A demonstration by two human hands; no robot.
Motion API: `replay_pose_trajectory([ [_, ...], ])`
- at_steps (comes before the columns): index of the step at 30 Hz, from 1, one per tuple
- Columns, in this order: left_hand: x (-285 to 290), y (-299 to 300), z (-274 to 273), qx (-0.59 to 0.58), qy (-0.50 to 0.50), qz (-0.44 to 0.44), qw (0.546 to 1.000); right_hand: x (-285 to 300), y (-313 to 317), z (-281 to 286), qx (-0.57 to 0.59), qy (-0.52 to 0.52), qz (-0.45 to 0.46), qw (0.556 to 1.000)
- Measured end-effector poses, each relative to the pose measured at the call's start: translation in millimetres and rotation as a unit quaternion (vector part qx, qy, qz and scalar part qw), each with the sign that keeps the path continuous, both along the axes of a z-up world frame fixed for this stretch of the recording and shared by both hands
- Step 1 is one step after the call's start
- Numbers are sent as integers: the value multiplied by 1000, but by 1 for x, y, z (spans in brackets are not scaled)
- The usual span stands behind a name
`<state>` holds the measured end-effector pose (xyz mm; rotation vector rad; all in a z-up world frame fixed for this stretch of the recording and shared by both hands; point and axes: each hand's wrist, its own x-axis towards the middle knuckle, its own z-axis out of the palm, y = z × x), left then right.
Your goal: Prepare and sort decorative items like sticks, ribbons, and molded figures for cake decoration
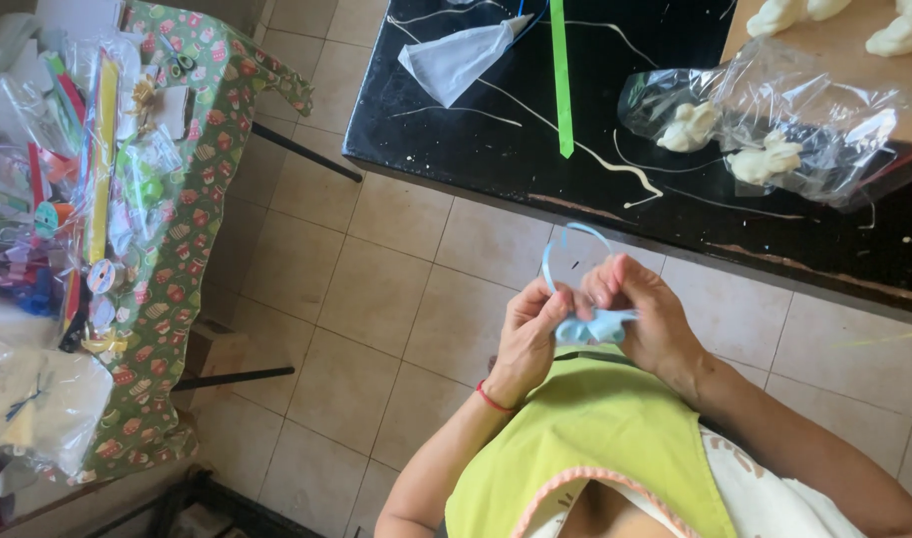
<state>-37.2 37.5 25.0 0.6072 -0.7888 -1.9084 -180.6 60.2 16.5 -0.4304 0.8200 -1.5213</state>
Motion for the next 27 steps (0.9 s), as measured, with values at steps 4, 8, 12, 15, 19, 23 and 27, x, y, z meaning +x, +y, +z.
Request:
replay_pose_trajectory([
  [4,22,-17,-39,-60,-152,-69,984,-22,7,9,-188,413,-14,891],
  [8,21,-9,-24,-296,-355,-116,879,-14,-9,31,-324,643,-87,688],
  [12,21,-4,-15,-340,-359,-72,866,-20,-11,-12,-195,728,-32,656],
  [15,24,-2,-26,-359,-383,-3,851,-16,-2,19,14,564,85,821],
  [19,21,-4,-24,-404,-389,69,825,-18,-2,19,43,503,118,855],
  [23,17,-5,-22,-364,-383,71,846,-19,4,19,-22,545,122,829],
  [27,14,-8,-22,-361,-385,88,845,-20,2,61,-2,466,177,867],
])
